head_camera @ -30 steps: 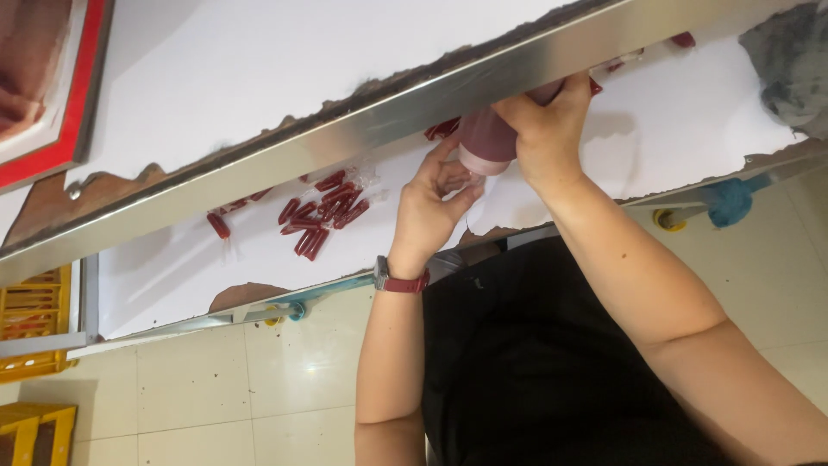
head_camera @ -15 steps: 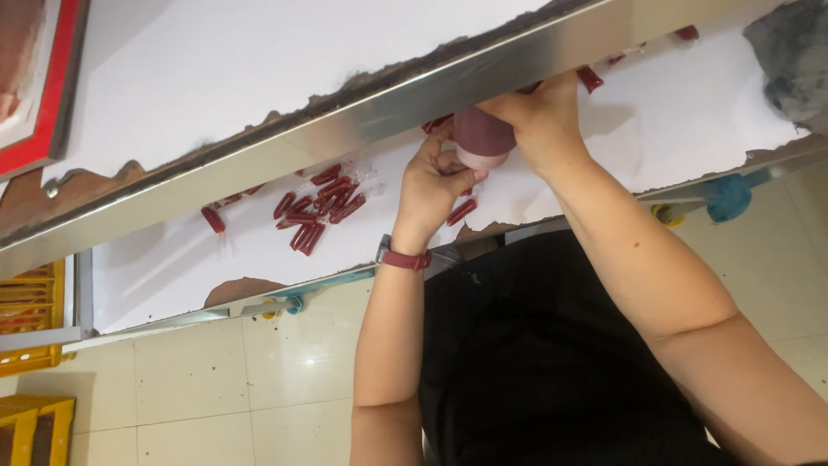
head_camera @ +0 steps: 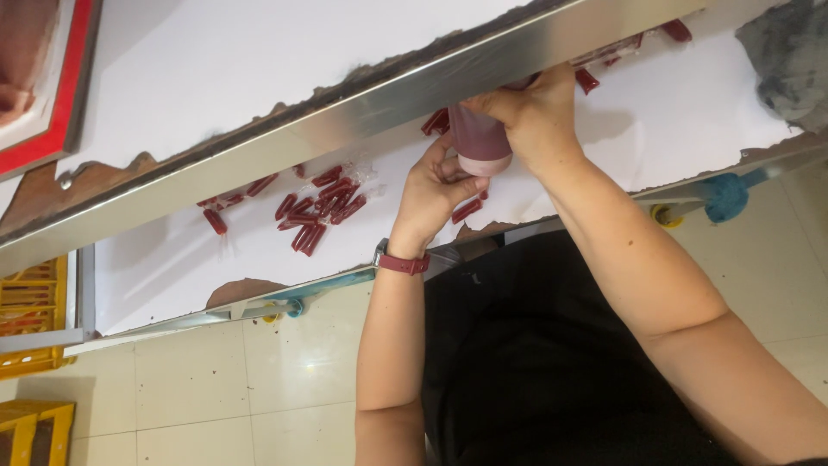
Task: The person fills a small squeeze bottle with red liquid from a large red container and then uses the small bottle to fill individual small plastic packets.
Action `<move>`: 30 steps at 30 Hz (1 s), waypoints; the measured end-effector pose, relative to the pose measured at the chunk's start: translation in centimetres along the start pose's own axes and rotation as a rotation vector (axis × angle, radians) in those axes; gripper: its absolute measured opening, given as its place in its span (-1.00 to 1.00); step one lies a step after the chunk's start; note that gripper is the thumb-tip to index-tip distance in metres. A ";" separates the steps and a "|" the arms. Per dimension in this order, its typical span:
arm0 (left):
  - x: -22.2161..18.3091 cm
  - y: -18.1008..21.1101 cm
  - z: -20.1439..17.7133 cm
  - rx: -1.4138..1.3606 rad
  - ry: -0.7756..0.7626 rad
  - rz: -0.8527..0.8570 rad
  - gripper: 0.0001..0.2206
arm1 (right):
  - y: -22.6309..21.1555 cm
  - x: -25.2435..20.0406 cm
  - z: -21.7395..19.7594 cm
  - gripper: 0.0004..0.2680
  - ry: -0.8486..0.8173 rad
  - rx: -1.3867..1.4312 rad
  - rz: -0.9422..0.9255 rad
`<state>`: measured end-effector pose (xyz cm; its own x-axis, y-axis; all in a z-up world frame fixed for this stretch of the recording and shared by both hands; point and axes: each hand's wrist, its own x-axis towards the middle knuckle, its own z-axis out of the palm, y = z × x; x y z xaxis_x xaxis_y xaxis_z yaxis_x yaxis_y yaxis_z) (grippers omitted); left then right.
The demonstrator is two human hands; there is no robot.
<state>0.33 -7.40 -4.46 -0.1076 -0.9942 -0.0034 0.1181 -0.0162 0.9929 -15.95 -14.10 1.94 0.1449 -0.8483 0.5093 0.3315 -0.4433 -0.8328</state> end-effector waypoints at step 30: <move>-0.7 -1.0 0.2 -0.064 -0.033 0.058 -0.43 | -2.7 0.2 0.2 -0.79 0.037 -0.057 -0.071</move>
<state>0.08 -6.66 -5.45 -0.1314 -0.9896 0.0585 0.1875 0.0332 0.9817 -16.66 -13.03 4.34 0.0882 -0.8236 0.5602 0.2856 -0.5179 -0.8063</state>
